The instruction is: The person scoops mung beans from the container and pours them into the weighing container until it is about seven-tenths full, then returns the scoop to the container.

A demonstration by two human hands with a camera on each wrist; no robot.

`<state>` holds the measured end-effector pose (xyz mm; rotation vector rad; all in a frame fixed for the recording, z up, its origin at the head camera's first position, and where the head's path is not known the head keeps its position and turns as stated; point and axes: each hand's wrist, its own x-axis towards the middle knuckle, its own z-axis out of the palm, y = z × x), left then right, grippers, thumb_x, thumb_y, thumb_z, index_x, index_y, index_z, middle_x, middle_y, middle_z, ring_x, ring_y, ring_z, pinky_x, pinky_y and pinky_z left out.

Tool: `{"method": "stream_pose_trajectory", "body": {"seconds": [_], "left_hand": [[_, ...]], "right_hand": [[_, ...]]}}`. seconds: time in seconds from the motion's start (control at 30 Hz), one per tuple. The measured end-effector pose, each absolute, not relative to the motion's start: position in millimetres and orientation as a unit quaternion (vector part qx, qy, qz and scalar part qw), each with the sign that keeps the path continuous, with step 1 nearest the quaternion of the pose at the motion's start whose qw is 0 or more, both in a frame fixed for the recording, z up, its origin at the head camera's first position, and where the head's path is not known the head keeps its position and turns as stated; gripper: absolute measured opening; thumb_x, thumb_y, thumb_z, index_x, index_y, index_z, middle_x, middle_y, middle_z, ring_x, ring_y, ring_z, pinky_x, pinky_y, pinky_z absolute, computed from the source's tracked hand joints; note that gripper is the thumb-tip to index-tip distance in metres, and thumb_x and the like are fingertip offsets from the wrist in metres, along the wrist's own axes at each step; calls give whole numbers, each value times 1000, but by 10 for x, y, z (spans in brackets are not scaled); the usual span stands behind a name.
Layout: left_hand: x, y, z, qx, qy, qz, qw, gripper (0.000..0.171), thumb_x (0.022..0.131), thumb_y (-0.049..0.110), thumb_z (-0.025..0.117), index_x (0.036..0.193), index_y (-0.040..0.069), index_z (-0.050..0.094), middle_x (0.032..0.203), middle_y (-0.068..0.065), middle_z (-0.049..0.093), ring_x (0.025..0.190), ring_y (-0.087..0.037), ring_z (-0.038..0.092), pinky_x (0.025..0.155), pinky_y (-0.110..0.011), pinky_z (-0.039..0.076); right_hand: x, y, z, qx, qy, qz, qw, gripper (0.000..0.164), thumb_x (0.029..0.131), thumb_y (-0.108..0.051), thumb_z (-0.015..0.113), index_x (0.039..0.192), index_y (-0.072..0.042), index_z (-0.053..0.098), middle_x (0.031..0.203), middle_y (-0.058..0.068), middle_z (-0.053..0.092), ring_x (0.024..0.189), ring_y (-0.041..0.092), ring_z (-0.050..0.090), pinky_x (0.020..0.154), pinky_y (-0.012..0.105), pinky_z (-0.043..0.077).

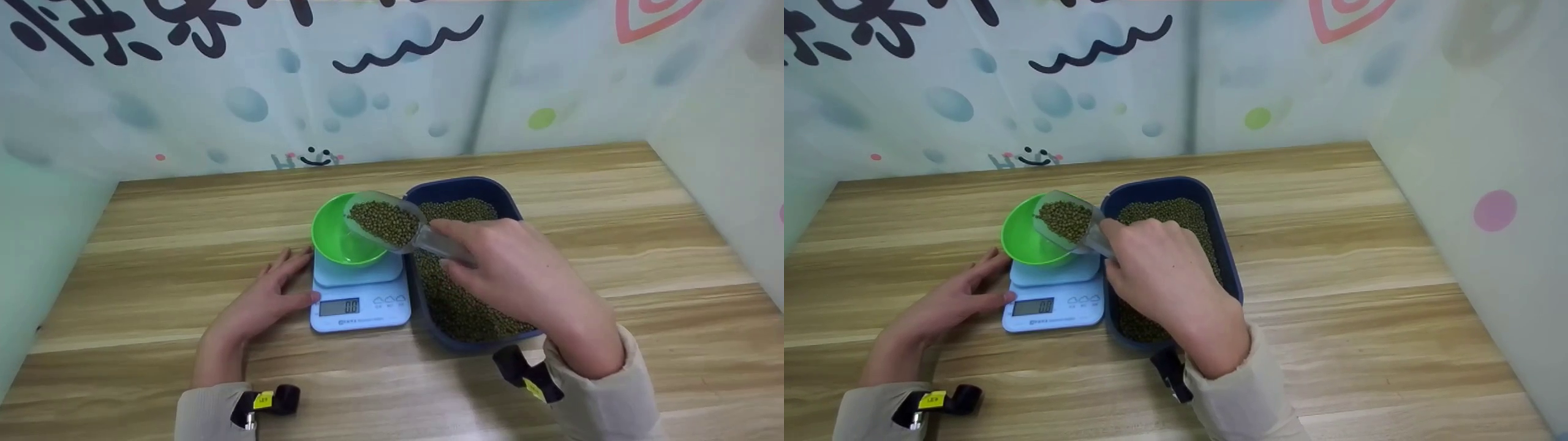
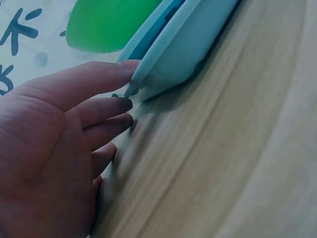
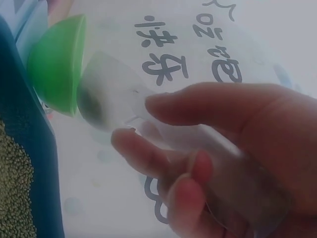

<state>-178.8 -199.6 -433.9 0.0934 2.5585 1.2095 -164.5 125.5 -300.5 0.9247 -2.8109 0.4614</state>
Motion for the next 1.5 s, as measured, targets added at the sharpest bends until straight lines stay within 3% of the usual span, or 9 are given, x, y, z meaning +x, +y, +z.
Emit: {"method": "stream_pose_trajectory", "body": {"seconds": [0.2,0.4,0.73,1.5], "left_hand": [[-1782,-2003,-4346,35,892,423,156,80,77,55,64,144,30,30,156,-7,0,139,-40,-11,106,-65,-3],[-1786,-2000,-4346,31,889,428,156,80,76,54,65,144,31,30,156,-6,0,139,-40,-11,105,-65,-4],[-1793,-1989,-4341,32,888,434,152,78,77,51,66,143,29,32,156,-7,2,140,-36,-11,108,-61,-5],[-1787,-1990,-4331,34,891,425,154,79,76,55,64,143,31,30,156,-4,4,140,-35,-11,109,-60,-5]], "right_hand": [[-1650,1241,-3020,313,-933,150,93,42,84,-24,65,124,-15,58,93,0,69,67,13,59,58,32,50],[-1650,1218,-3023,305,-933,164,101,41,84,-26,65,124,-15,59,97,0,69,67,12,57,58,31,49],[-1630,1187,-3027,280,-939,171,102,47,75,-17,60,122,-15,59,93,-2,67,67,12,54,55,27,45],[-1641,1170,-3033,285,-938,164,109,44,77,-14,60,121,-10,60,97,2,68,71,15,59,58,32,50]]}}
